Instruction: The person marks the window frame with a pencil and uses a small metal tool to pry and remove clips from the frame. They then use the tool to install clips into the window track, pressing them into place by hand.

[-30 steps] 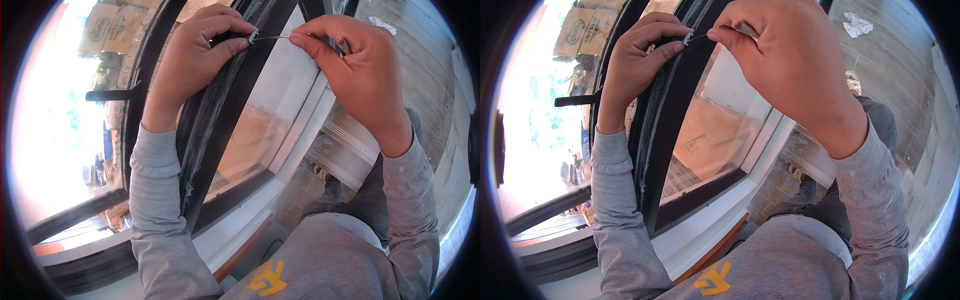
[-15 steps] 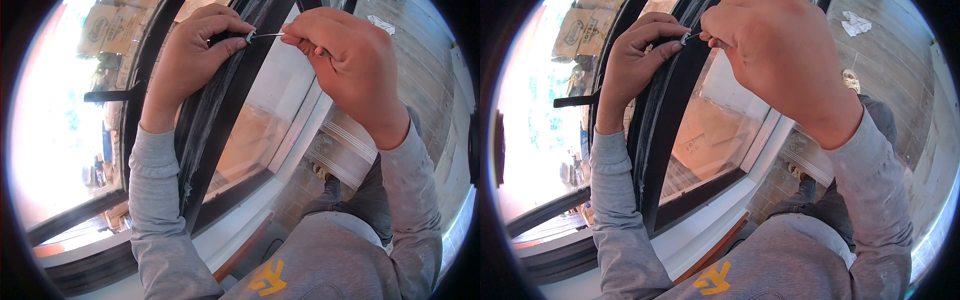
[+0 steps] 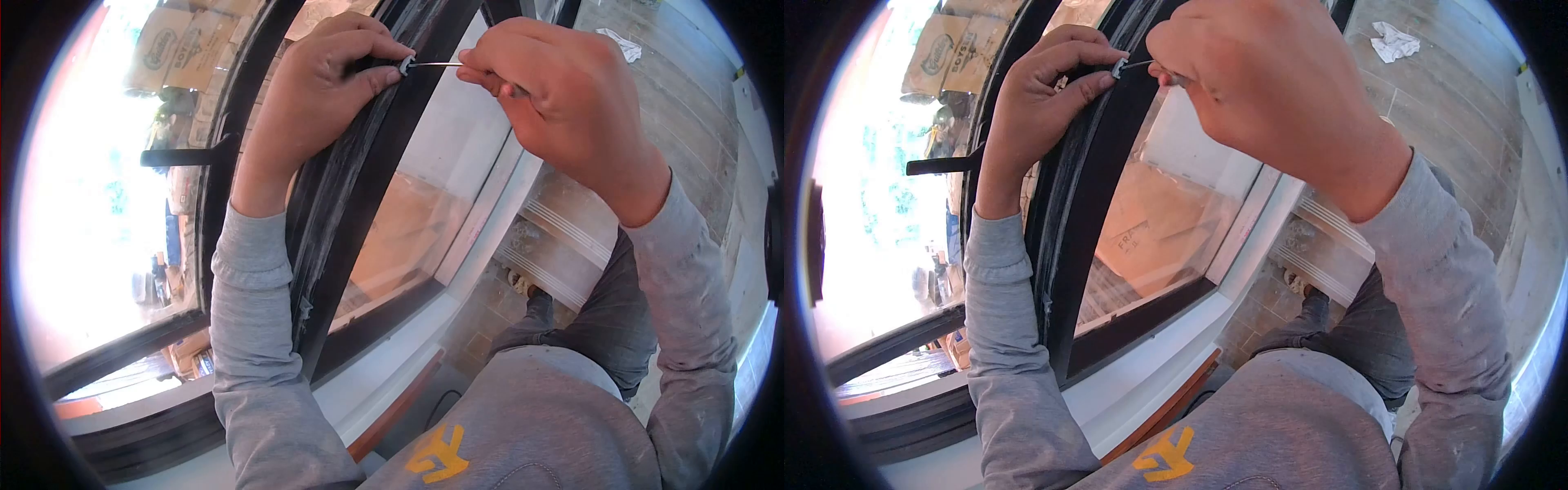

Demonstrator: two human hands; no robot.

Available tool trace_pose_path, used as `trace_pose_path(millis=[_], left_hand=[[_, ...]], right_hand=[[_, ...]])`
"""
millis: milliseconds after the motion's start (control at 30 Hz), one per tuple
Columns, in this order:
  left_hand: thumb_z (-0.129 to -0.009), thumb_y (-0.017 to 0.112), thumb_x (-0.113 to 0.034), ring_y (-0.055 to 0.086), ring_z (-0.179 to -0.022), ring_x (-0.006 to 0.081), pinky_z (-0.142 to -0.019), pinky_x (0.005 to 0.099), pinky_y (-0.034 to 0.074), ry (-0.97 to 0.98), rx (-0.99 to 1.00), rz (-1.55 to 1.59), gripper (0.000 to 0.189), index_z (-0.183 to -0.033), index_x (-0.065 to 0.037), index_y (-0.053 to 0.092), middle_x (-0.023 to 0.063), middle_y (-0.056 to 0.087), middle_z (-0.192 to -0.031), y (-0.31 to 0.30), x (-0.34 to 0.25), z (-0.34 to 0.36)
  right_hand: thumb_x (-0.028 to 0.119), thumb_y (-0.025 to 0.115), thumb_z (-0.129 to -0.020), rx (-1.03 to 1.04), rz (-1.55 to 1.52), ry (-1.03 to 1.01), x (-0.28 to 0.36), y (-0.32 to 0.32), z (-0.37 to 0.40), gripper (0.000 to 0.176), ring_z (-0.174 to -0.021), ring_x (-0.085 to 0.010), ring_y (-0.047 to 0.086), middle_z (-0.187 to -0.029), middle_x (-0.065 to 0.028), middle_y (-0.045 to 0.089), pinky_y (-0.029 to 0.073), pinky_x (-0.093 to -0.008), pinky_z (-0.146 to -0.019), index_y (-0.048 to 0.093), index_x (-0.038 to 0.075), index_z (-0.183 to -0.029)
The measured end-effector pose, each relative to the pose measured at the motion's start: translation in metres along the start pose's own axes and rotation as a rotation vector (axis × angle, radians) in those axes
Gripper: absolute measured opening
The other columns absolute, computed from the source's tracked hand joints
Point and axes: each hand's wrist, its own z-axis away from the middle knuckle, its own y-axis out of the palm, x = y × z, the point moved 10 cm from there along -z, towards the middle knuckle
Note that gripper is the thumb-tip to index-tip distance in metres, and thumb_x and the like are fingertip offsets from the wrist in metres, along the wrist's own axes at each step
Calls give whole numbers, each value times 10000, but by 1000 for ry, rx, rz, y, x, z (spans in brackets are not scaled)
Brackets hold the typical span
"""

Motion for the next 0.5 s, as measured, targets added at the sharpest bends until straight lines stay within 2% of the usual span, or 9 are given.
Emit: trace_pose_path(millis=[100, 167, 233, 267, 333, 367, 433, 467, 500], left_hand=[[-871, 758, -41, 658, -1053, 157, -924, 296, 511, -14, 7, 28, 226, -1095, -52, 780, 43, 700, -1120, 0, 0, 0], [-869, 754, -31, 655, -1057, 158, -927, 297, 508, -22, 10, 46, 224, -1091, -49, 779, 42, 698, -1123, 0, 1, -1], [-865, 749, -18, 653, -1056, 161, -930, 305, 506, -2, -13, 49, 222, -1085, -38, 774, 41, 694, -1130, 0, 0, 0], [-865, 749, -18, 653, -1056, 161, -930, 305, 506, -1, -16, 49, 222, -1085, -38, 774, 41, 694, -1130, 0, 0, 0], [-857, 747, -7, 654, -1056, 168, -931, 307, 506, -8, -12, 97, 230, -1084, -32, 772, 47, 694, -1133, 0, 1, -1], [-857, 747, -7, 654, -1056, 168, -931, 307, 506, -8, -19, 97, 230, -1084, -32, 772, 47, 694, -1133, -1, 1, -1], [-850, 745, -2, 660, -1053, 185, -931, 309, 509, 22, -38, 50, 230, -1078, -23, 767, 70, 697, -1116, -3, -4, -1], [-849, 747, -5, 663, -1046, 198, -928, 312, 511, 29, -26, 32, 232, -1079, -20, 764, 81, 699, -1107, -3, -6, -2], [-847, 749, -8, 666, -1040, 211, -924, 315, 513, 31, -15, 7, 234, -1080, -17, 762, 91, 700, -1097, -3, -9, -4]], right_hand=[[1, 738, -768, 84, 36, 62, -1, 2, -4, 94, -621, -249, 659, -779, -104, 685, 498, -358, -535, 711, 38, -852], [16, 744, -754, 327, -5, 412, -28, 23, 8, 76, -583, -274, 644, -763, -93, 677, 503, -367, -517, 693, 38, -806], [33, 733, -834, 15, 0, 143, -17, 12, 10, 45, -590, -257, 615, -716, -139, 636, 422, -382, -518, 710, 29, -873], [33, 733, -834, 16, 2, 141, -18, 15, 12, 45, -590, -257, 615, -716, -139, 636, 422, -382, -518, 710, 29, -873], [73, 725, -895, -79, 111, -182, 14, 8, 16, 57, -570, -291, 593, -705, -163, 623, 402, -401, -526, 711, 20, -880], [73, 725, -895, -77, 114, -188, 14, 8, 17, 57, -570, -291, 593, -705, -163, 623, 402, -401, -526, 711, 20, -880], [108, 694, -946, 45, 0, 122, -15, 17, 19, 116, -596, -315, 621, -728, -183, 633, 424, -405, -547, 717, 8, -891], [108, 694, -946, 46, -4, 103, -12, 18, 20, 116, -596, -315, 621, -728, -183, 633, 424, -405, -547, 717, 8, -891], [155, 688, -946, 29, -2, 72, -7, 19, 21, 175, -641, -371, 609, -762, -206, 632, 437, -449, -571, 693, 2, -861]])
